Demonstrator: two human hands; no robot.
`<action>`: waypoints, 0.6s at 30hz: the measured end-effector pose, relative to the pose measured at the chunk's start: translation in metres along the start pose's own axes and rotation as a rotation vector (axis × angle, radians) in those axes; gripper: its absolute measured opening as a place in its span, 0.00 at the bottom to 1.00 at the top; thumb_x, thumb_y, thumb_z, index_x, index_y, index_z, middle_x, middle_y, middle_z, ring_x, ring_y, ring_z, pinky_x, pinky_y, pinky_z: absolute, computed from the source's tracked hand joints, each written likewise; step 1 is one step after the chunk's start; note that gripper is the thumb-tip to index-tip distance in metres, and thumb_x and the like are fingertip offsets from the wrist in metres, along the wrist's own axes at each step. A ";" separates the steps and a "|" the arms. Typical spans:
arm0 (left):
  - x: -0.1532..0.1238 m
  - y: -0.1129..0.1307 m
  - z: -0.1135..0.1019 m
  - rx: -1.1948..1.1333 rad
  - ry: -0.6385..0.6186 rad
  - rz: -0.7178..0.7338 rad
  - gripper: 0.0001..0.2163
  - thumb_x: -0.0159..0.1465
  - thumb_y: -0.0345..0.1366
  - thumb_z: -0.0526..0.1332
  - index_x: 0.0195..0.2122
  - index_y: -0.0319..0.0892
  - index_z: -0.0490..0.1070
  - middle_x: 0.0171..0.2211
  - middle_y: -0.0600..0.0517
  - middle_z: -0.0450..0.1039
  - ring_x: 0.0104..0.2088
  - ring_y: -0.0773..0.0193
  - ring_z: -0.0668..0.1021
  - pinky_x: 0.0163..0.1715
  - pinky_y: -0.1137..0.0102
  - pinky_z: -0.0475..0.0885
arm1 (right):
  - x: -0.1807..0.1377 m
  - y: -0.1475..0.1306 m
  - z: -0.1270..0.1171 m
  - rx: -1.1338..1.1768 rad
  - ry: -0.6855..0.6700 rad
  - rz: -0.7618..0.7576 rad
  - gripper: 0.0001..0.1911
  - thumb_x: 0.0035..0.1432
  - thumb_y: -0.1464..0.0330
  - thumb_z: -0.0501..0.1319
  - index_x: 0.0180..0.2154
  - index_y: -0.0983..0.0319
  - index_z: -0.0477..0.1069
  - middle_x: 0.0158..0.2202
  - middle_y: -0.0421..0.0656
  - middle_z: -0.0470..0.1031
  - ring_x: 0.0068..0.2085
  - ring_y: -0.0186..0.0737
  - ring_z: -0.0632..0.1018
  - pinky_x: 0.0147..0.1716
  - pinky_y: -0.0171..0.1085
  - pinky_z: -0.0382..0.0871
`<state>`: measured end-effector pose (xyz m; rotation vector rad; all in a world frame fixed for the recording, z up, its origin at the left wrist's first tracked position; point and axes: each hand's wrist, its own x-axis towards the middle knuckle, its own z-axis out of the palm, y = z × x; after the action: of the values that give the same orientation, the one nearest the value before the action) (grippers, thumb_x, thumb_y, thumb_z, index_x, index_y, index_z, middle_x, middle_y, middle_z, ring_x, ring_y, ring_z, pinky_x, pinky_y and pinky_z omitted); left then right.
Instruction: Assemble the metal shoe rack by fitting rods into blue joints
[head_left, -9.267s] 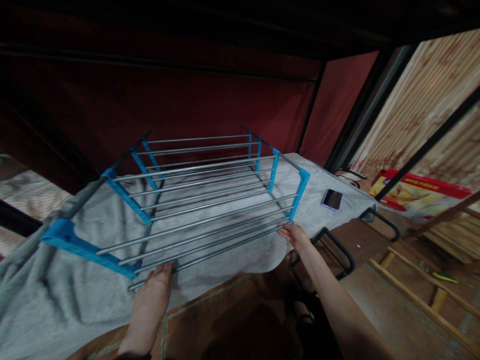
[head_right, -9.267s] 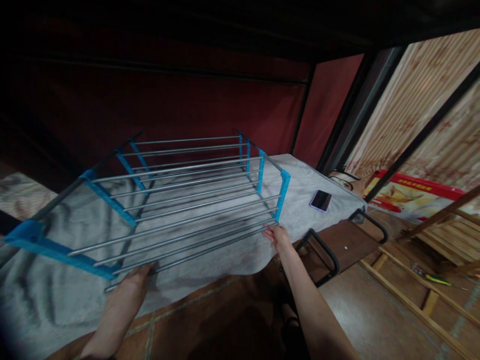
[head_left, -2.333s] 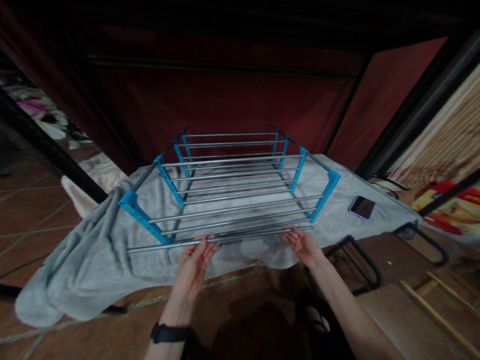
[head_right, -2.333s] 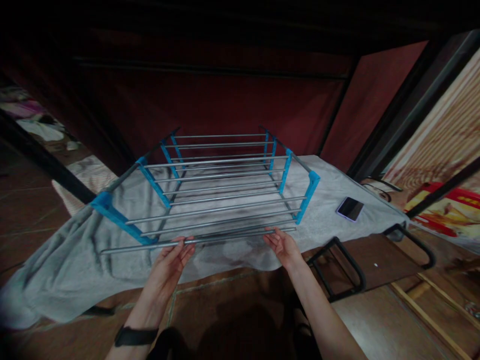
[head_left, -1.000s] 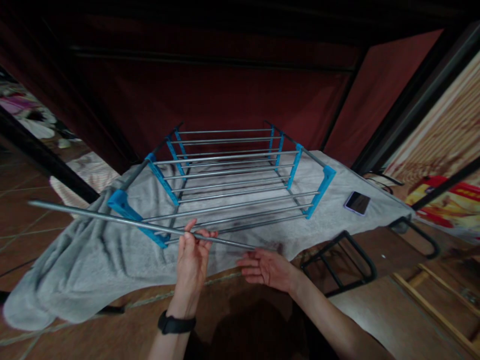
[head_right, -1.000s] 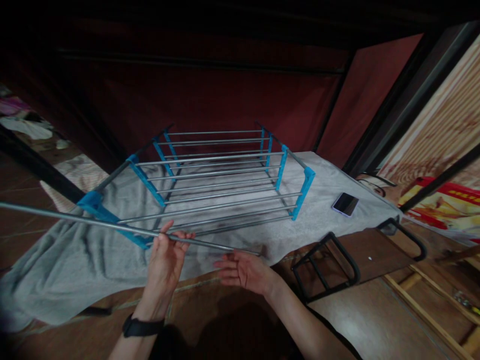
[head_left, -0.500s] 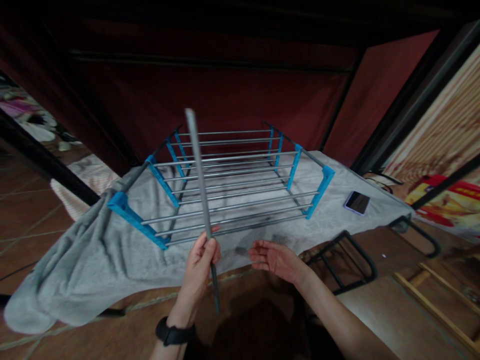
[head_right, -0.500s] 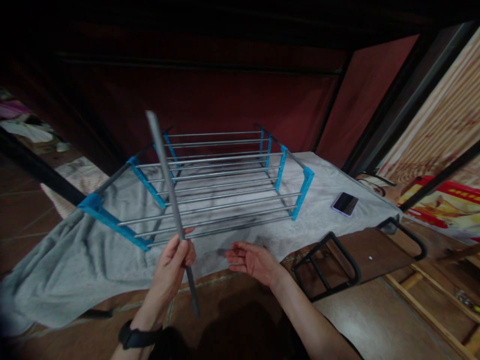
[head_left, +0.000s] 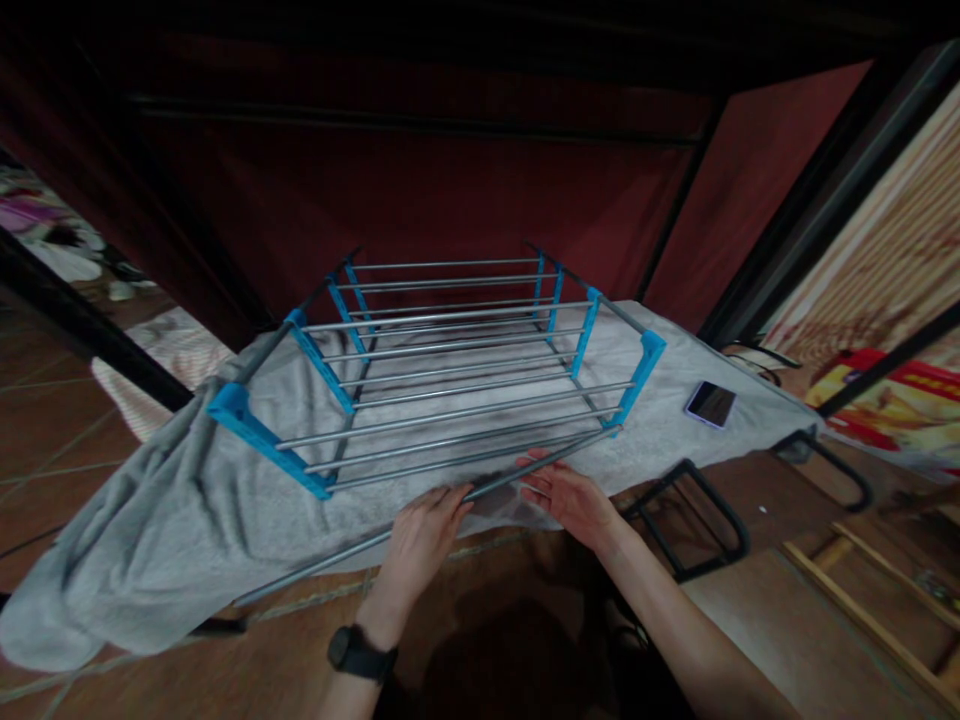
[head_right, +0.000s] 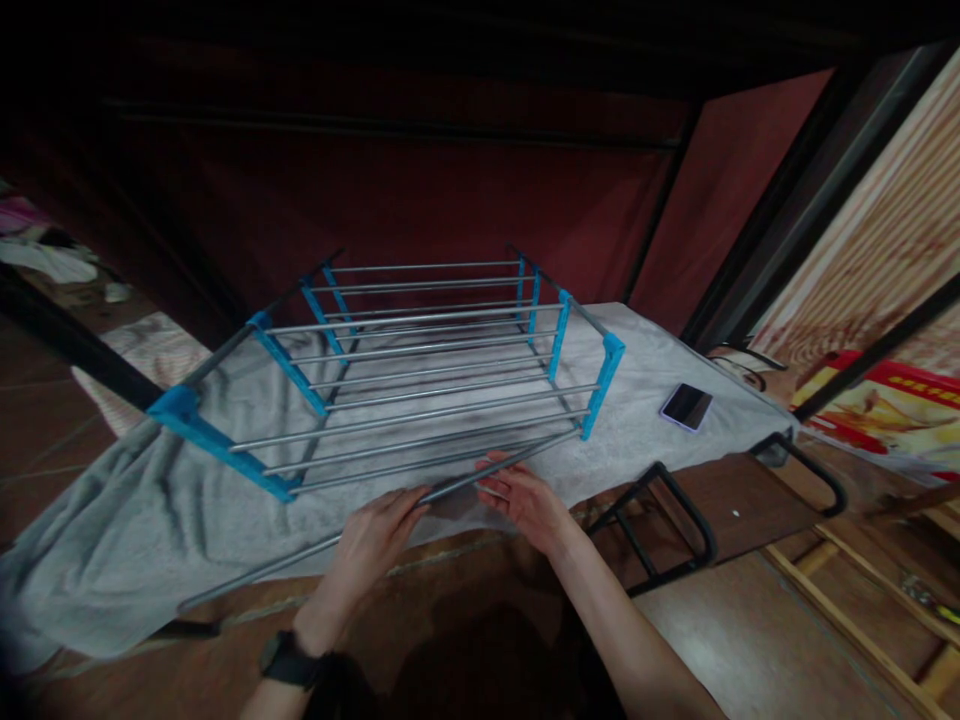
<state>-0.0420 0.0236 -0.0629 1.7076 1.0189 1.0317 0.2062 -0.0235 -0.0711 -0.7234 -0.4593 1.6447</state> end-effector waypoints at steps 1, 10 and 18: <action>0.000 -0.001 0.000 0.034 -0.007 0.005 0.14 0.52 0.32 0.71 0.39 0.52 0.80 0.37 0.48 0.80 0.38 0.56 0.78 0.47 0.69 0.68 | 0.000 0.000 -0.001 -0.007 0.004 -0.009 0.13 0.54 0.72 0.64 0.43 0.59 0.74 0.47 0.43 0.79 0.46 0.38 0.79 0.49 0.42 0.72; 0.002 -0.009 -0.005 0.193 0.062 0.066 0.12 0.52 0.33 0.70 0.38 0.52 0.80 0.34 0.48 0.78 0.36 0.54 0.77 0.48 0.65 0.65 | 0.012 0.006 -0.013 -0.049 0.180 -0.080 0.09 0.54 0.69 0.67 0.39 0.63 0.75 0.40 0.44 0.81 0.38 0.35 0.81 0.42 0.34 0.76; 0.002 -0.020 -0.027 0.638 0.109 0.191 0.07 0.58 0.34 0.64 0.37 0.50 0.78 0.31 0.49 0.76 0.32 0.55 0.77 0.42 0.66 0.67 | 0.021 -0.003 -0.041 -0.017 0.427 -0.112 0.03 0.58 0.72 0.61 0.33 0.62 0.75 0.31 0.43 0.81 0.33 0.35 0.81 0.35 0.33 0.77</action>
<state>-0.0704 0.0385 -0.0737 2.3174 1.3762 0.9855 0.2348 -0.0066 -0.1031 -1.0143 -0.2023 1.3351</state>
